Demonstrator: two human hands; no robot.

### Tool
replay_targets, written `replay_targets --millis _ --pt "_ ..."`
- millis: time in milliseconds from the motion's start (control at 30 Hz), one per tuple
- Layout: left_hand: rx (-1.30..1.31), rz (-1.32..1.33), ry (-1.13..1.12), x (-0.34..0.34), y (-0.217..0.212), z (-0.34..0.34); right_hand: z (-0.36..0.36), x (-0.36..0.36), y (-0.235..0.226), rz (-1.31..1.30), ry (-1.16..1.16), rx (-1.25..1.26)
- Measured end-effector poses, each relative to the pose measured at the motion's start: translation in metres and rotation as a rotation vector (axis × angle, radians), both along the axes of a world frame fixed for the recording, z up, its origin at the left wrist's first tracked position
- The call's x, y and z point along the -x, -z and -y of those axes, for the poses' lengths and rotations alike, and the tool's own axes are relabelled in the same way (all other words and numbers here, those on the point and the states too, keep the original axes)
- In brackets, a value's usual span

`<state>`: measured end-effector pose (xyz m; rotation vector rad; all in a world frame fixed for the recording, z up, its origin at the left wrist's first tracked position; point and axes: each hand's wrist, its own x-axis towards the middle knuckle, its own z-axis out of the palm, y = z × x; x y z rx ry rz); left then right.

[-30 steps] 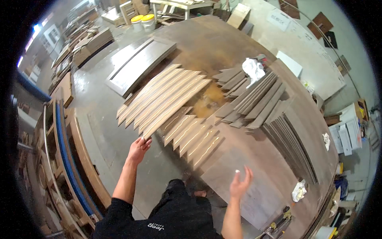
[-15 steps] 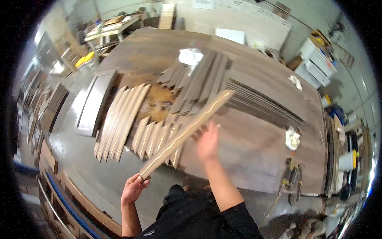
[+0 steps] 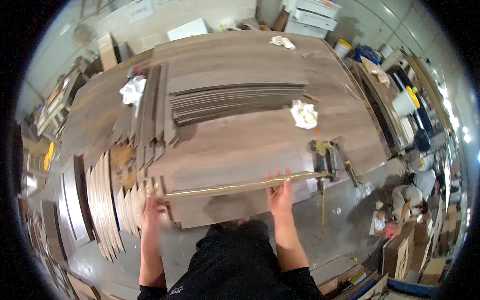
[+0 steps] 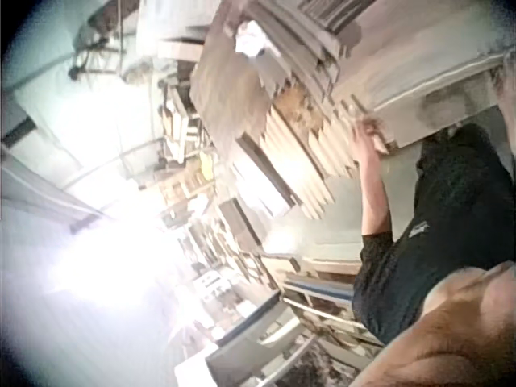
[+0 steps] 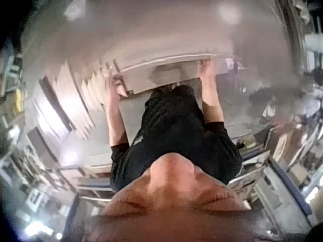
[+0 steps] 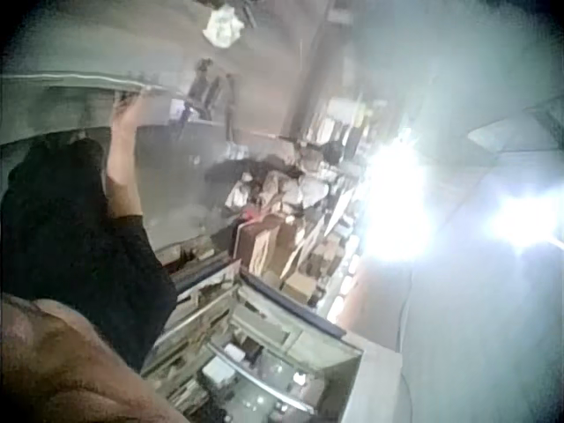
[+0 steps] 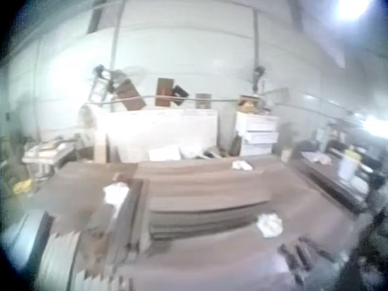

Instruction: Assembling the frame of a wooden cabinet door and securing the joints using a pneumatic nail gun.

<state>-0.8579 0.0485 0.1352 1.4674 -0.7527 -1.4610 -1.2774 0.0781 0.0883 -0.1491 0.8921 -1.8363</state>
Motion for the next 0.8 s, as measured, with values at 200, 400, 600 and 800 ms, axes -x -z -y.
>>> replay_targets --millis 200,400,600,800 --pt "0.986 1.475 0.663 0.135 -0.042 0.025 0.0 -0.003 -0.003 0.02 0.12 -0.436" --pt "1.295 1.554 0.663 0.165 -0.005 0.083 0.028 -0.003 -0.011 0.103 -0.031 -0.52" --pt "1.158 1.418 0.772 0.172 -0.006 0.101 0.051 0.049 0.021 -0.117 0.051 -0.533" --pt "0.751 1.194 0.899 0.179 0.008 0.101 0.076 0.14 0.057 -1.327 -0.037 -0.563"
